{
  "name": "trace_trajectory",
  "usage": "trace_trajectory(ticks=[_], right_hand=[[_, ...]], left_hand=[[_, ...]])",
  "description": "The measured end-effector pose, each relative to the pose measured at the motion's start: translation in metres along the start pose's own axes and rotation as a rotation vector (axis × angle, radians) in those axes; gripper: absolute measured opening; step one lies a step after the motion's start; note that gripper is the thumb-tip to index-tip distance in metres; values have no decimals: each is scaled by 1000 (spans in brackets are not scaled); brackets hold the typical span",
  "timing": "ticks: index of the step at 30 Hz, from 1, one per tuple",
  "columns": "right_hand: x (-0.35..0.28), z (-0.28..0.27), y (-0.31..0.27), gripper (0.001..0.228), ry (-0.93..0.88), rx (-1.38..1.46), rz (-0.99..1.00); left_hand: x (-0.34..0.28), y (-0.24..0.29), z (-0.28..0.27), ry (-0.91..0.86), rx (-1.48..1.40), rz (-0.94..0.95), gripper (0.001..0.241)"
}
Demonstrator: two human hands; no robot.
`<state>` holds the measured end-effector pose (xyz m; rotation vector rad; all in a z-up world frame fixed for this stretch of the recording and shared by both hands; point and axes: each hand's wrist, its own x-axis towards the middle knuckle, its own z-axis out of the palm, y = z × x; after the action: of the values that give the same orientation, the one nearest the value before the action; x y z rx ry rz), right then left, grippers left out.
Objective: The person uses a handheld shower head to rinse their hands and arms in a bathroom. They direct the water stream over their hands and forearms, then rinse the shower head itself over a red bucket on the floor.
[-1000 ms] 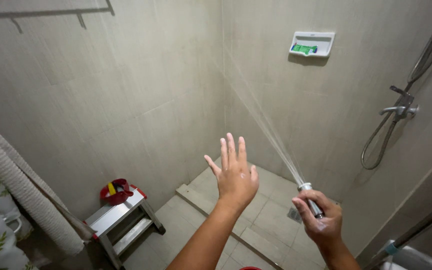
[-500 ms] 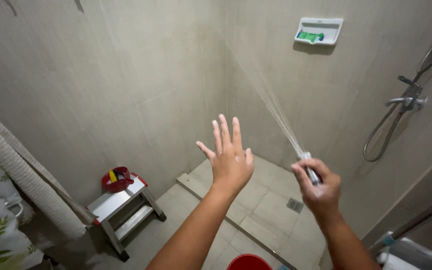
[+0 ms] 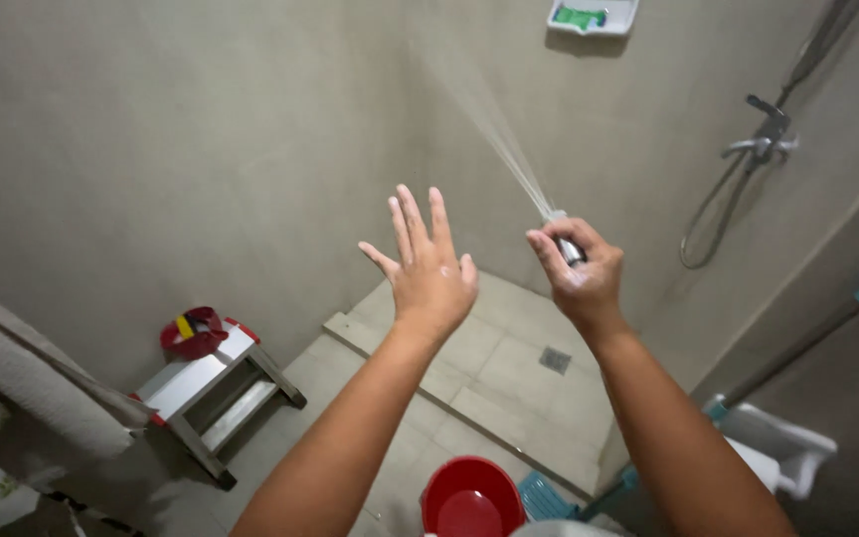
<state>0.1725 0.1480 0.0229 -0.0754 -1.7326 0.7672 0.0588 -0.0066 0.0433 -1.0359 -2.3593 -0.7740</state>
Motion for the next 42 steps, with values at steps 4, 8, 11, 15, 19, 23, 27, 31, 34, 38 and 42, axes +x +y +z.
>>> trace_trajectory(ticks=[4, 8, 11, 15, 19, 23, 27, 31, 34, 38, 42], right_hand=[[-1, -6, 6, 13, -41, 32, 12], [-2, -10, 9, 14, -70, 88, 36], [-2, -10, 13, 14, -80, 114, 31], [-2, -10, 16, 15, -83, 219, 38], [-1, -15, 17, 15, -85, 216, 43], [-2, -21, 19, 15, -83, 191, 7], [-6, -22, 27, 17, -69, 212, -17], [-9, -25, 24, 17, -69, 226, -11], [-9, -26, 22, 15, -116, 154, 1], [-14, -23, 25, 18, -106, 226, -19], [-15, -24, 22, 19, -102, 252, 17]], left_hand=[[1, 6, 7, -13, 21, 4, 101], [5, 10, 14, 15, 26, 28, 102], [7, 14, 18, 38, 34, 37, 102], [8, 19, 20, 59, 31, 41, 102], [10, 21, 27, 58, 49, 41, 102], [8, 27, 28, 42, 50, 40, 103], [4, 33, 22, 7, 39, 18, 102], [4, 32, 25, 20, 38, 4, 102], [6, 31, 26, 49, 81, 43, 102], [3, 36, 20, 57, 54, 41, 102], [2, 37, 19, 62, 54, 59, 102]])
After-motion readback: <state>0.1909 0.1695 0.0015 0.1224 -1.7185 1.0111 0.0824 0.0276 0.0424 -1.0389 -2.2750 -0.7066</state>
